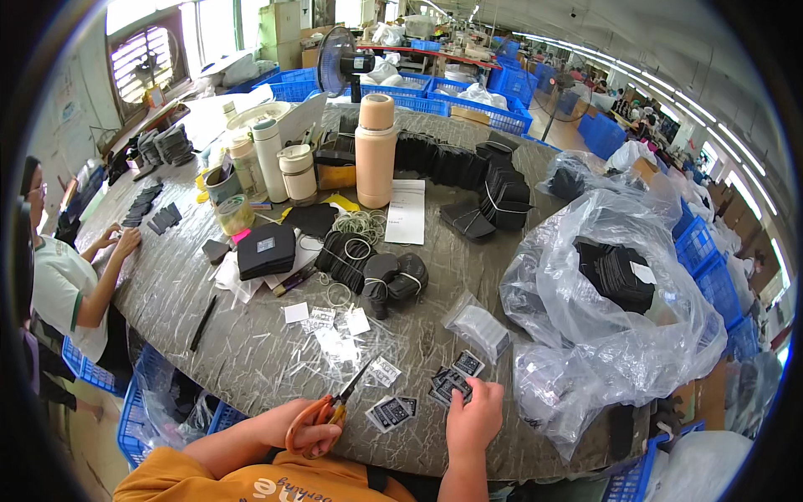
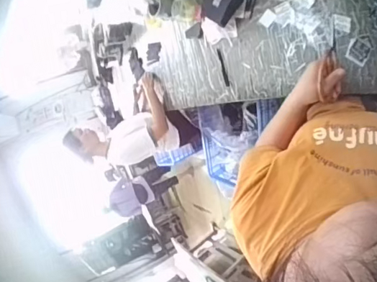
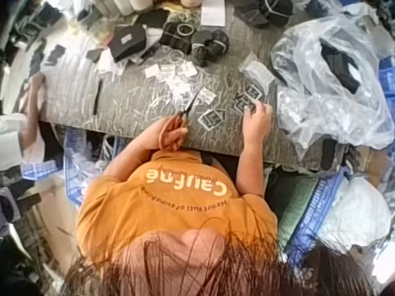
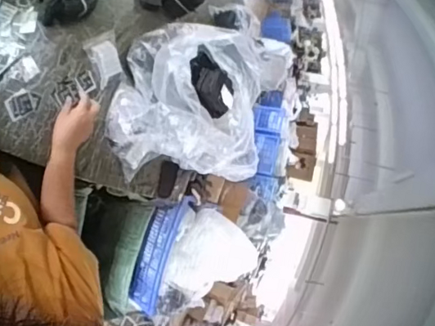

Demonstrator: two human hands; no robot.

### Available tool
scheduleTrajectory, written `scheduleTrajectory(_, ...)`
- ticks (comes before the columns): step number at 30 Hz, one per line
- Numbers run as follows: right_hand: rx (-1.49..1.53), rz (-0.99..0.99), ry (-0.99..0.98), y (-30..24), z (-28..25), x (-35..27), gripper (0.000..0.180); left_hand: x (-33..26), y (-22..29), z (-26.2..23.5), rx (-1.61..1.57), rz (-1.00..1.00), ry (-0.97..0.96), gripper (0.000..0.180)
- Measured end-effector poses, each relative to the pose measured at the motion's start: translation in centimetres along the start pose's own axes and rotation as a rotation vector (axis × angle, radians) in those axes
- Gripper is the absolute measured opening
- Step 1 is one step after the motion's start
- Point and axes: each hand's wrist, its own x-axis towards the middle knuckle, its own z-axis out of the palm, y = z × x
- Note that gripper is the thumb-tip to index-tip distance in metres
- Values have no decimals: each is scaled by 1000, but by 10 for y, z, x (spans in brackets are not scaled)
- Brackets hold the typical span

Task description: Cut and sort small rectangular labels from a sheet using scissors.

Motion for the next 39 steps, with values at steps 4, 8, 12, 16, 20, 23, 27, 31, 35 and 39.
scheduleTrajectory(4,51,-132,-116,-22,-2,-20,22,0,-4,-3,44,12,27,23)
scheduleTrajectory(8,64,-172,-342,-31,10,-35,18,-2,4,2,42,26,82,26)
scheduleTrajectory(12,156,-124,-337,-31,12,-34,18,-5,7,1,89,19,34,25)
scheduleTrajectory(16,355,17,-394,-19,21,-35,13,-6,9,2,118,2,41,27)
scheduleTrajectory(20,689,214,-448,-23,12,-25,9,-4,3,-2,274,-14,-94,32)
scheduleTrajectory(23,741,187,-365,-23,10,-17,7,-3,-6,-1,337,96,-182,36)
scheduleTrajectory(27,833,249,-321,-31,5,-12,6,-1,-7,1,379,109,-216,43)
scheduleTrajectory(31,875,229,-305,-31,9,-12,7,0,-7,1,404,135,-258,46)
scheduleTrajectory(35,891,210,-322,-32,11,-13,8,-1,-2,1,372,107,-290,47)
scheduleTrajectory(39,911,230,-355,-34,9,-12,8,0,-5,1,342,60,-311,47)
